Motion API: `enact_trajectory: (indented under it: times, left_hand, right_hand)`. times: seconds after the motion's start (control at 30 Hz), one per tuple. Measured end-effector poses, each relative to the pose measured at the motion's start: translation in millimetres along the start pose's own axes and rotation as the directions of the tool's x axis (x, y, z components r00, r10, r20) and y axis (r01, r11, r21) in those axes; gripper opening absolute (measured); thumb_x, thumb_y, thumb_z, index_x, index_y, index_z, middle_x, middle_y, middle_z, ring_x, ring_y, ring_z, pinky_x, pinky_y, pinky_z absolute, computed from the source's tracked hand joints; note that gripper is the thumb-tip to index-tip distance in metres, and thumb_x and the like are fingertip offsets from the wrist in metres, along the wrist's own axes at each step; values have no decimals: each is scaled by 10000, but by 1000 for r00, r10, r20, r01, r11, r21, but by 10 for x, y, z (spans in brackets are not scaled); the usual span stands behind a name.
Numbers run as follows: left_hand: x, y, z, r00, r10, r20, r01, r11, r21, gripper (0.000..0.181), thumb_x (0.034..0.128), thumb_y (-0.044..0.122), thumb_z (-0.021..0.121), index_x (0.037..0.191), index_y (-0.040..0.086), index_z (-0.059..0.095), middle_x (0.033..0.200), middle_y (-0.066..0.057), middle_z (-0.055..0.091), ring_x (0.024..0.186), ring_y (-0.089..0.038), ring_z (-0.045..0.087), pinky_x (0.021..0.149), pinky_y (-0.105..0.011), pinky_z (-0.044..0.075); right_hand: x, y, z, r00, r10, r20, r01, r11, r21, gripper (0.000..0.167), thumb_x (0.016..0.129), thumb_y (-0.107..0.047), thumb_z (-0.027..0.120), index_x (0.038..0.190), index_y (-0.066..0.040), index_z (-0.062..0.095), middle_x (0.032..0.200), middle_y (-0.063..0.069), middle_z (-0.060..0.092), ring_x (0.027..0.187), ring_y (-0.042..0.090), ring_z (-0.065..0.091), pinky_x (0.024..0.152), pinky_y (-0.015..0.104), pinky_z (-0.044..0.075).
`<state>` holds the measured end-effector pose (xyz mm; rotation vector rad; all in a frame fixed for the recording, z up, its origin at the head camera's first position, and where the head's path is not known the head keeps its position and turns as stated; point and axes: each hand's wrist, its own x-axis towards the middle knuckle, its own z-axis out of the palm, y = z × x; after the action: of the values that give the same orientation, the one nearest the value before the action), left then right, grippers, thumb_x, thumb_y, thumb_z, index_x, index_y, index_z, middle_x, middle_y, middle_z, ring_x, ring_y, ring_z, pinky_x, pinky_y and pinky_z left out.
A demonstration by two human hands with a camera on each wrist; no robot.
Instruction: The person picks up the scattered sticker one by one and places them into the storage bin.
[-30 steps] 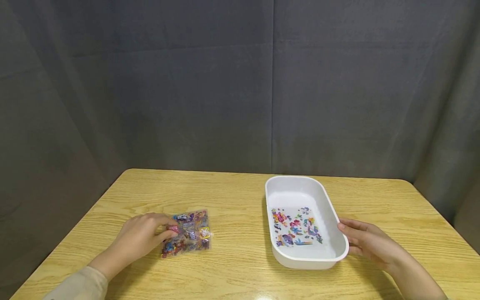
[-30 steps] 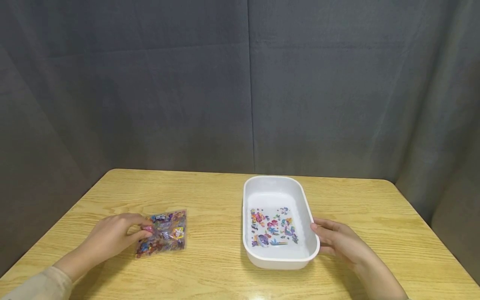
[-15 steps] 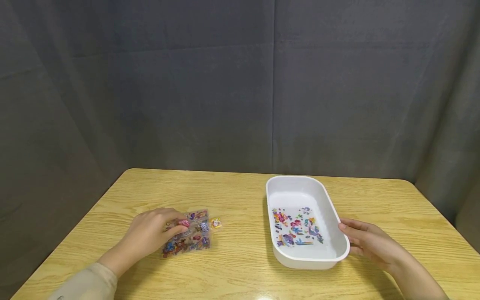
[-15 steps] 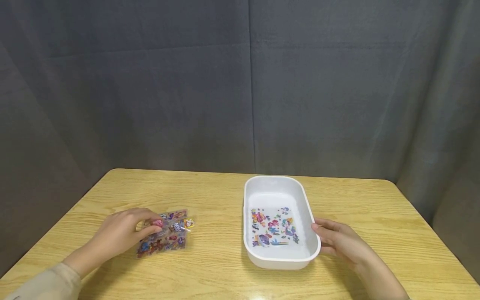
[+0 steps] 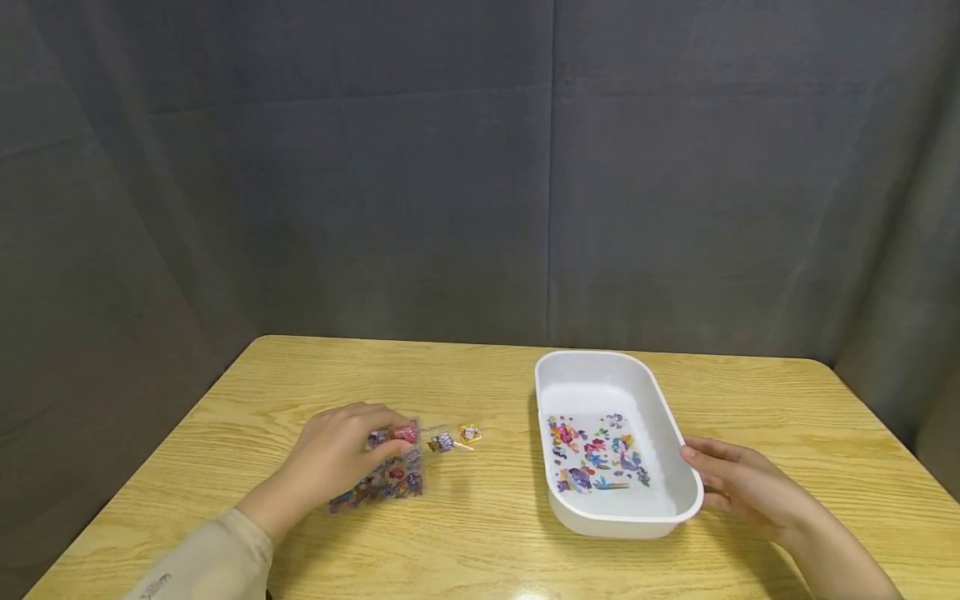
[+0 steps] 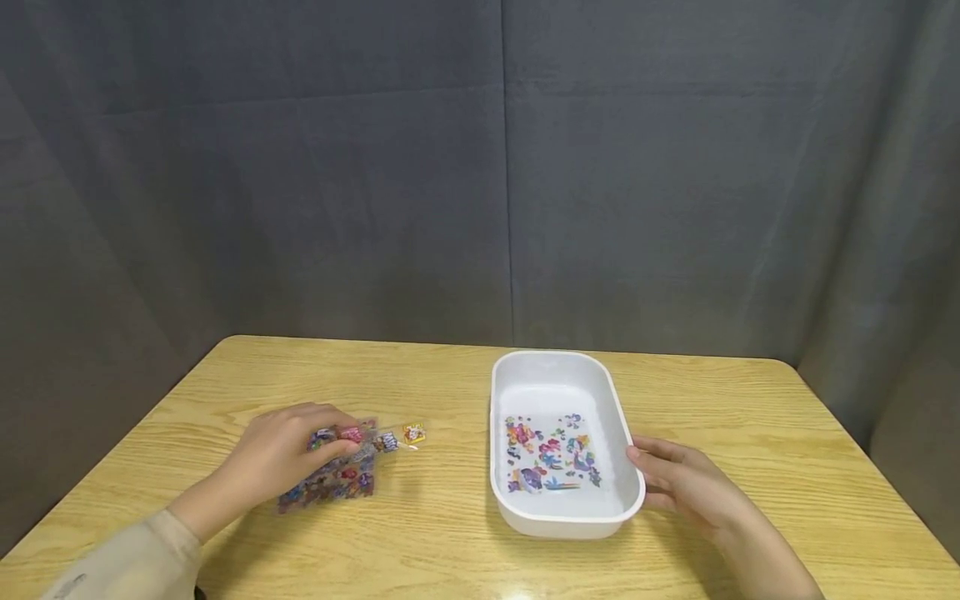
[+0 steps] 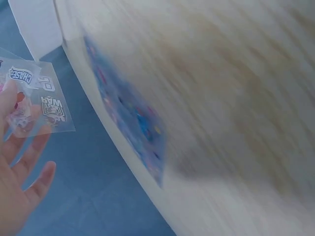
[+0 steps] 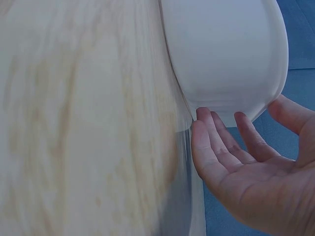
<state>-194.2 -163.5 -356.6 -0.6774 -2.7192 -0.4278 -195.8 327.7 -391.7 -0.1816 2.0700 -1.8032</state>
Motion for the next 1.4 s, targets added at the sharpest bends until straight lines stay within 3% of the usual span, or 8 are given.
enact_trajectory:
  times: [0.4,0.53,0.97,1.2,1.4]
  left_hand:
    - [179,251,36,996,64,-57,-64,998,1,255,854,386,770,1084,277,751,1060,114,718,875,-104,685,732,-357,555]
    - [211,318,34,993,96,-72,-96,995,6,249,862,402,757,1080,281,752,1049,120,720,887,-91,685,741,-344,561]
    - [333,529,10,988,124,-91,-128,991,-32,258,877,441,725,1093,301,748,1060,147,713,929,-73,677,772,-339,561]
    - [417,620,20,974,182,-135,-188,982,-30,276,869,441,732,1083,269,755,1045,121,725,950,-92,687,738,-332,567]
    - [467,702,34,970,210,-119,-217,975,-48,274,887,440,715,1094,265,753,1055,119,723,966,-95,681,774,-337,562]
  right_hand:
    - [-4,0,-3,1000,-1,0,1,1000,-8,690,1060,-213,485,1436,247,133,1190,27,641,1017,119,658,868,318,554]
    - [-2,2,-5,1000,-5,3,5,1000,-9,695,1062,-212,481,1436,249,120,1189,25,641,1019,117,657,870,317,553]
    - [-7,-6,-8,1000,-3,10,3,1000,-25,694,1067,-221,467,1438,250,117,1229,48,623,1027,117,654,869,316,553]
    - [-6,-14,-12,1000,-2,15,3,1000,-21,689,1069,-218,462,1437,251,116,1226,39,624,1028,116,654,871,313,552]
    - [-10,-16,-17,1000,6,19,-5,1000,-15,694,1069,-224,465,1446,241,113,1225,39,627,1034,123,654,879,316,550]
